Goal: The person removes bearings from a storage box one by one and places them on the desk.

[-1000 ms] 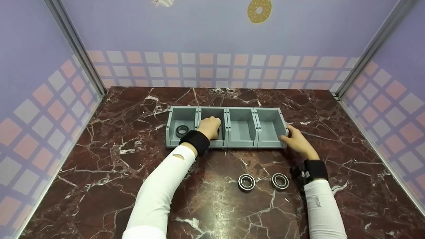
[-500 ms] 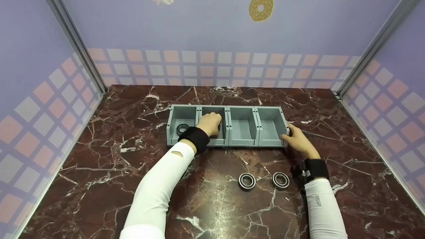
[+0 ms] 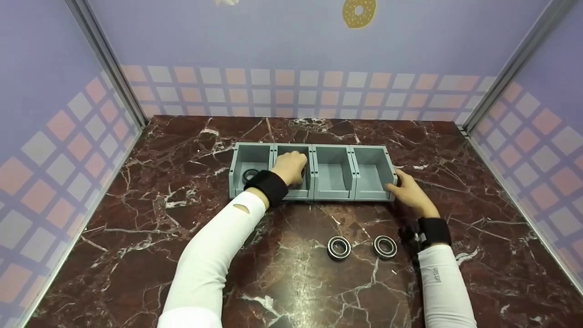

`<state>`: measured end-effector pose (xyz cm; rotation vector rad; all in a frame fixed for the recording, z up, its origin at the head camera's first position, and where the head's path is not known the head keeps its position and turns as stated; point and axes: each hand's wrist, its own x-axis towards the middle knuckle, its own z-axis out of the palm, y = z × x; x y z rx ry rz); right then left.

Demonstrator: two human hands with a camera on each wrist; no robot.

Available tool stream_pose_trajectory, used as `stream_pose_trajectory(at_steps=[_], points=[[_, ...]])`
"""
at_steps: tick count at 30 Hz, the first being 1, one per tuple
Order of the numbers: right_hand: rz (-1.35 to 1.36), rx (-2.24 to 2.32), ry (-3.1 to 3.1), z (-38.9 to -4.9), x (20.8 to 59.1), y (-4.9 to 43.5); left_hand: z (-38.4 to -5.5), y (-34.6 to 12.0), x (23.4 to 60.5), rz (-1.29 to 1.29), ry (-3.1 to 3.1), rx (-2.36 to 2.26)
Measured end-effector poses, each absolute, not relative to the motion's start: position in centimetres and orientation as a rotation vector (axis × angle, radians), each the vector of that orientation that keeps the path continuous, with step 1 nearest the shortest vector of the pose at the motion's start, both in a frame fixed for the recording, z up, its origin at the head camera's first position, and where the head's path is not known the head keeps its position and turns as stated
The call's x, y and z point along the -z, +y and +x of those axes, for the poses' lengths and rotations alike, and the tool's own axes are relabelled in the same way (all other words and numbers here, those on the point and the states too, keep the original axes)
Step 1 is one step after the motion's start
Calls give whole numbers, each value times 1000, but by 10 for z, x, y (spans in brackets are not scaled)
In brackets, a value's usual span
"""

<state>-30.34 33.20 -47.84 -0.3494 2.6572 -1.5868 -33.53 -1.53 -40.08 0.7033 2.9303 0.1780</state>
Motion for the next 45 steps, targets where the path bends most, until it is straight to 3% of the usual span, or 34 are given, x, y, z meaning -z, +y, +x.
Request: stream_pose_trajectory(at_steps=[29, 45], points=[[-357, 1597, 2626, -304, 477, 332, -331, -20, 362, 752, 2905, -198], [-356, 1606, 2632, -304, 479, 333, -309, -28, 353, 781, 2864, -203]])
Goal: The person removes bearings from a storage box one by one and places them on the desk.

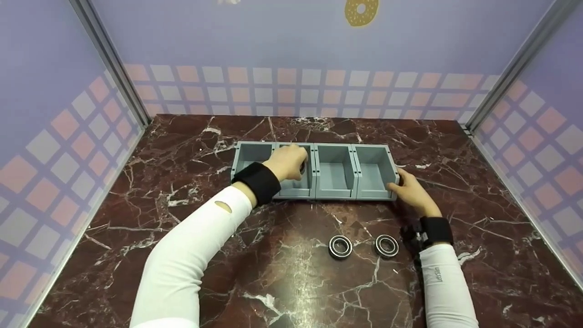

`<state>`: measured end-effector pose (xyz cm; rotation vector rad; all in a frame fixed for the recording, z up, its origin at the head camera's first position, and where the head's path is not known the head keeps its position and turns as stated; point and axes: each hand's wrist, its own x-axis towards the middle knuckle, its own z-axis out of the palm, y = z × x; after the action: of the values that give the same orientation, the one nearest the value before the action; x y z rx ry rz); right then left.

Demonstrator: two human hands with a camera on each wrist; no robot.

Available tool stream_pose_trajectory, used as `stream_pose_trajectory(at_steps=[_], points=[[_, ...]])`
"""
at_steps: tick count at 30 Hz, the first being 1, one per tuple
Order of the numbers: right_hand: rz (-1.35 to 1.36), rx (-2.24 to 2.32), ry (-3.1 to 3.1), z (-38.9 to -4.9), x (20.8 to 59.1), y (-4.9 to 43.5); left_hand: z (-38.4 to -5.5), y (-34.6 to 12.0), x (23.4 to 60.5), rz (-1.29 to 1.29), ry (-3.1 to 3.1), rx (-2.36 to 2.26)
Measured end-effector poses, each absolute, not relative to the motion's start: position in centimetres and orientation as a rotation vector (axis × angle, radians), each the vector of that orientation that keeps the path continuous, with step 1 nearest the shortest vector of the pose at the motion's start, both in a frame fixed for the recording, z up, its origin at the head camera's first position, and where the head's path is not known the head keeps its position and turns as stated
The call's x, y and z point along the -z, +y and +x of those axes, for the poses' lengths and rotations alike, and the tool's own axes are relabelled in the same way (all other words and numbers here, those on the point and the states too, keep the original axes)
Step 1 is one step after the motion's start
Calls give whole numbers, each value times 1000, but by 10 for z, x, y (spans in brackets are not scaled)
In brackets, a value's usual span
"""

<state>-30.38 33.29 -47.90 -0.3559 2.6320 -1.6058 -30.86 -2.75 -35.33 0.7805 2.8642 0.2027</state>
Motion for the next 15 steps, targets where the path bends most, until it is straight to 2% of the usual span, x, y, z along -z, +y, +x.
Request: stream_pose_trajectory(at_steps=[15], points=[[-364, 1588, 2650, -303, 480, 333, -288, -33, 352, 876, 2827, -202]])
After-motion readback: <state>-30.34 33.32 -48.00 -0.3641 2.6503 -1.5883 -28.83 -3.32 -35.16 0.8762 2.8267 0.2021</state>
